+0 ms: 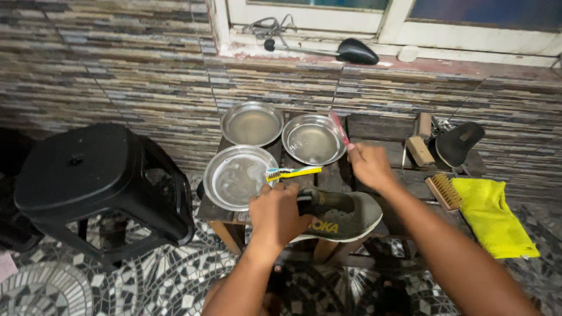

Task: The person scrubs a gray HOKA sneaker with a toothbrush, repeatedly dipping it into water bowls. They wipe the shoe with a yellow cloth and continue scrubbing different areas of the upper and sole.

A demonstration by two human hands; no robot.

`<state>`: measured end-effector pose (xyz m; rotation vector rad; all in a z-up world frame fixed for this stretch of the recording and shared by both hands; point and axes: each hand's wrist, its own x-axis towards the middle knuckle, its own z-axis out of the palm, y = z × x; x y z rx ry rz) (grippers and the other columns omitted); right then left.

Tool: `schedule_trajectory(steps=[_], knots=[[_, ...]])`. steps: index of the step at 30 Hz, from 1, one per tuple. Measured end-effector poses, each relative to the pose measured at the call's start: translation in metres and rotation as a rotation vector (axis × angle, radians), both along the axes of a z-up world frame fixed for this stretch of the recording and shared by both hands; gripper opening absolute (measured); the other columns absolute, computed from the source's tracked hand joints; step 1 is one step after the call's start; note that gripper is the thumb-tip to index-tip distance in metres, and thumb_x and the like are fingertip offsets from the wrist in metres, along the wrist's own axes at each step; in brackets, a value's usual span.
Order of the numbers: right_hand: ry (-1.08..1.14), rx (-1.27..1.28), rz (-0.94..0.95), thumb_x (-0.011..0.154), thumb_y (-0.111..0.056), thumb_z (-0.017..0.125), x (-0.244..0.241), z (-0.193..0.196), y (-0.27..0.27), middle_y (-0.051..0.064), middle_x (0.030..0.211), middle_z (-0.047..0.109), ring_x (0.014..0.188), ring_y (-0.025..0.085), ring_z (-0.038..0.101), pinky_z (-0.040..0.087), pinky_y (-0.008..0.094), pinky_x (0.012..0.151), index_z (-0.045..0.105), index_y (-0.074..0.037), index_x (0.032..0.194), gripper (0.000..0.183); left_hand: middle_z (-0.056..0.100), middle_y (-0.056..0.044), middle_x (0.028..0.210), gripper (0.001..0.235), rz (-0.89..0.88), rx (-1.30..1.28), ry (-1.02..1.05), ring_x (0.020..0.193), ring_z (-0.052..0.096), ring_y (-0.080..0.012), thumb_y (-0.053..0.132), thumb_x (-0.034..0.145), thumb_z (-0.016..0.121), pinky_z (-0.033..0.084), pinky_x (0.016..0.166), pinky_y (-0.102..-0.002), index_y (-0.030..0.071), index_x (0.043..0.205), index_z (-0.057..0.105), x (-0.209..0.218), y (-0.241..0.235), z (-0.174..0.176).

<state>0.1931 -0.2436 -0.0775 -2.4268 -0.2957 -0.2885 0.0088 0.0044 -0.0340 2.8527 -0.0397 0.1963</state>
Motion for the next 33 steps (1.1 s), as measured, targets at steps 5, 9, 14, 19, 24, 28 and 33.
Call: schedule_trajectory(steps=[5,9,14,19,24,28,33], knots=[[-0.029,0.03,0.025,0.109,-0.027,0.048,-0.022,0.033,0.01,0.021,0.074,0.075,0.09,0.046,0.074,0.054,0.056,0.084,0.074,-0.008,0.09,0.037,0.074,-0.011,0.103,0.064,-0.013,-0.036,-0.064,0.102,0.069,-0.0396,0.053,0.062,0.093,0.058,0.08,-0.059,0.019,0.114,0.075,0.0,0.001,0.002],[-0.029,0.016,0.051,0.107,-0.034,0.048,-0.009,0.014,0.004,0.018,0.07,0.075,0.09,0.046,0.074,0.052,0.06,0.081,0.073,-0.008,0.085,0.042,0.074,-0.012,0.103,0.061,-0.024,-0.046,-0.109,0.102,0.068,-0.0406,0.052,0.064,0.093,0.058,0.079,-0.059,0.018,0.111,0.075,-0.002,-0.002,0.013],[-0.065,0.015,0.125,0.105,-0.027,0.05,-0.025,0.033,0.007,0.023,0.078,0.075,0.09,0.048,0.072,0.054,0.057,0.082,0.073,-0.007,0.087,0.035,0.073,-0.007,0.106,0.061,-0.06,-0.085,-0.042,0.107,0.067,-0.0378,0.056,0.067,0.088,0.057,0.085,-0.058,0.023,0.116,0.074,0.001,-0.012,0.017],[-0.101,-0.02,0.07,0.106,-0.032,0.053,-0.02,0.037,-0.002,0.027,0.088,0.073,0.096,0.052,0.07,0.051,0.062,0.08,0.071,-0.005,0.091,0.036,0.073,-0.007,0.109,0.066,-0.069,-0.083,-0.044,0.11,0.066,-0.0359,0.058,0.065,0.089,0.054,0.092,-0.057,0.025,0.12,0.074,0.01,-0.029,0.01],[0.042,-0.234,0.11,0.107,-0.039,0.046,-0.031,0.054,-0.001,0.03,0.093,0.077,0.101,0.055,0.071,0.052,0.065,0.09,0.074,-0.002,0.093,0.049,0.073,-0.01,0.117,0.072,-0.058,-0.12,0.055,0.117,0.064,-0.0363,0.066,0.068,0.085,0.051,0.098,-0.056,0.019,0.122,0.073,0.008,-0.039,0.035],[-0.279,0.117,0.133,0.114,-0.027,0.046,-0.027,0.052,-0.009,0.023,0.086,0.07,0.092,0.046,0.071,0.056,0.052,0.078,0.067,-0.011,0.099,0.03,0.076,-0.016,0.111,0.076,-0.029,-0.151,0.029,0.114,0.066,-0.0419,0.076,0.068,0.079,0.052,0.093,-0.059,0.017,0.115,0.077,0.005,-0.045,0.064],[-0.263,-0.138,0.236,0.107,-0.019,0.053,-0.058,0.079,-0.031,0.025,0.081,0.07,0.089,0.049,0.07,0.052,0.06,0.078,0.068,-0.006,0.092,0.025,0.079,-0.02,0.106,0.078,-0.002,0.005,0.044,0.112,0.069,-0.0425,0.085,0.08,0.063,0.054,0.091,-0.058,0.02,0.119,0.08,0.017,-0.047,0.072]])
